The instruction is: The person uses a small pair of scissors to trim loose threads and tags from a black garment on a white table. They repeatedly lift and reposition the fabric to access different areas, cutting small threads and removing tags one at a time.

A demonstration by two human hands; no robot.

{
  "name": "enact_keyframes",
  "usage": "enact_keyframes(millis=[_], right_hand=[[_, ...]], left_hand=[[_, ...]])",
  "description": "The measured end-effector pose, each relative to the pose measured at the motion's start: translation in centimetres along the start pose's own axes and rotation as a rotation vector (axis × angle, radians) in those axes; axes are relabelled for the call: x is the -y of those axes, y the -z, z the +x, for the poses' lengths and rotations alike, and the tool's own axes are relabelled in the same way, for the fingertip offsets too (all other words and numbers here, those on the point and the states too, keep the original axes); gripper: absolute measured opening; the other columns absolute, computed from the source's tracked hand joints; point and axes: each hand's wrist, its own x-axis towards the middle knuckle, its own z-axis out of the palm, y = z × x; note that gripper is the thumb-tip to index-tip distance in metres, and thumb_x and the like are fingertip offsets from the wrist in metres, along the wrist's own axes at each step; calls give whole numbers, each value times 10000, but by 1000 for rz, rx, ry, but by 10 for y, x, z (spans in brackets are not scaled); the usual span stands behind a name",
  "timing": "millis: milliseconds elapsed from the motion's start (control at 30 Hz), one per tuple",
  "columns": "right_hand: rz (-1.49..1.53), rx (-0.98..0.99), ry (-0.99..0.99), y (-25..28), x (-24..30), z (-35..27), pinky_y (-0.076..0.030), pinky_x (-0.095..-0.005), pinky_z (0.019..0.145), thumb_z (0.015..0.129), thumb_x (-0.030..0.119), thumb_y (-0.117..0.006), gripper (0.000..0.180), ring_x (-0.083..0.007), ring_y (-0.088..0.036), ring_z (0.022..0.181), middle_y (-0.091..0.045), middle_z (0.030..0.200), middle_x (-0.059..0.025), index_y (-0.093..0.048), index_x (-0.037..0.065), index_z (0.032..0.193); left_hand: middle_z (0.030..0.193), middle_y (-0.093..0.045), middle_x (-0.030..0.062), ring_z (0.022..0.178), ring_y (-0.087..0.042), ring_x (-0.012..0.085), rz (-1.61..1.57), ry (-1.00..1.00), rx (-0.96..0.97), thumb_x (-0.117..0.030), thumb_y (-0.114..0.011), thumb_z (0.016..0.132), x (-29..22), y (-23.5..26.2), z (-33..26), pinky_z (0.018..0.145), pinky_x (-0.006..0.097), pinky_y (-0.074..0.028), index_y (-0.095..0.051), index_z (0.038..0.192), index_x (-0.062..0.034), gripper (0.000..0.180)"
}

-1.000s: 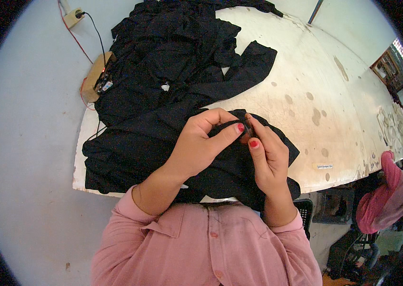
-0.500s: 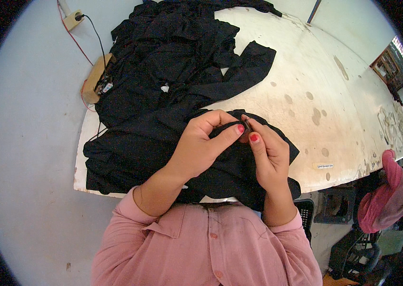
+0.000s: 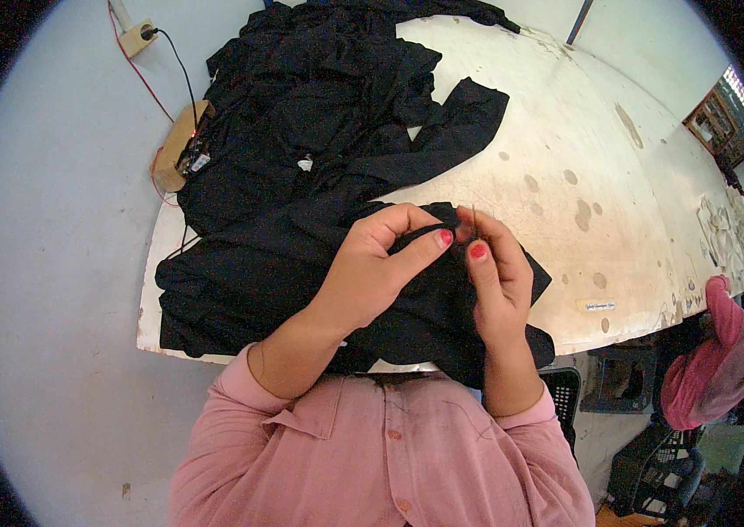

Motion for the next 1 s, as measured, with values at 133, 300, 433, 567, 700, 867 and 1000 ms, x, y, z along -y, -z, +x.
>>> enact_keyframes(millis=[133,300,433,567,700,867,1000], right_hand=[[146,56,-349,-4,2,-3,-418,-191,628,866,136,-686,192,-45,-522,703,-594,781,29,-625,10,997],[255,-30,-458,6,-2,-6,-384,-169,615,844,136,-721,167,-19,-486,671,-564,748,66,-617,29,918],[281,-88,-420,6,-1,-6,-359,-175,597,842,140,-726,170,-24,-466,644,-569,736,73,-623,35,926],[288,-62,-383,6,0,-5,-358,-179,605,840,128,-723,170,-20,-460,662,-553,736,73,-627,34,944],[-45,-62,-202,12,2,2,-399,-204,656,815,68,-704,202,-85,-526,729,-553,785,-5,-627,20,996],[-439,66,256,16,16,22,-447,-262,692,722,-14,-679,302,-217,-575,745,-549,837,-98,-634,36,1016],[-476,221,203,21,13,27,-465,-284,667,663,-67,-631,307,-239,-590,757,-565,862,-109,-642,33,954]], left_hand=[[837,-624,-20,767,-534,30,-74,-37,-39,-123,-635,898,6,0,3,694,181,-424,-643,906,-12,111],[795,-608,-13,730,-538,48,272,-223,-251,-181,-590,939,-1,18,14,673,192,-426,-648,916,-32,162],[858,-625,16,805,-579,82,191,-162,-256,-241,-556,957,-7,27,15,759,216,-457,-622,1002,-41,215],[928,-648,42,863,-590,77,50,-88,110,-167,-696,862,-7,12,8,772,215,-467,-637,1016,6,239],[905,-675,48,839,-602,88,218,-69,35,-117,-710,833,-4,10,13,771,230,-470,-671,949,24,187],[855,-677,60,807,-607,96,313,-76,61,-96,-712,797,-5,9,11,741,245,-470,-684,890,17,149],[826,-670,70,775,-607,105,365,-158,64,-96,-711,776,-2,13,11,717,255,-467,-682,866,16,146]])
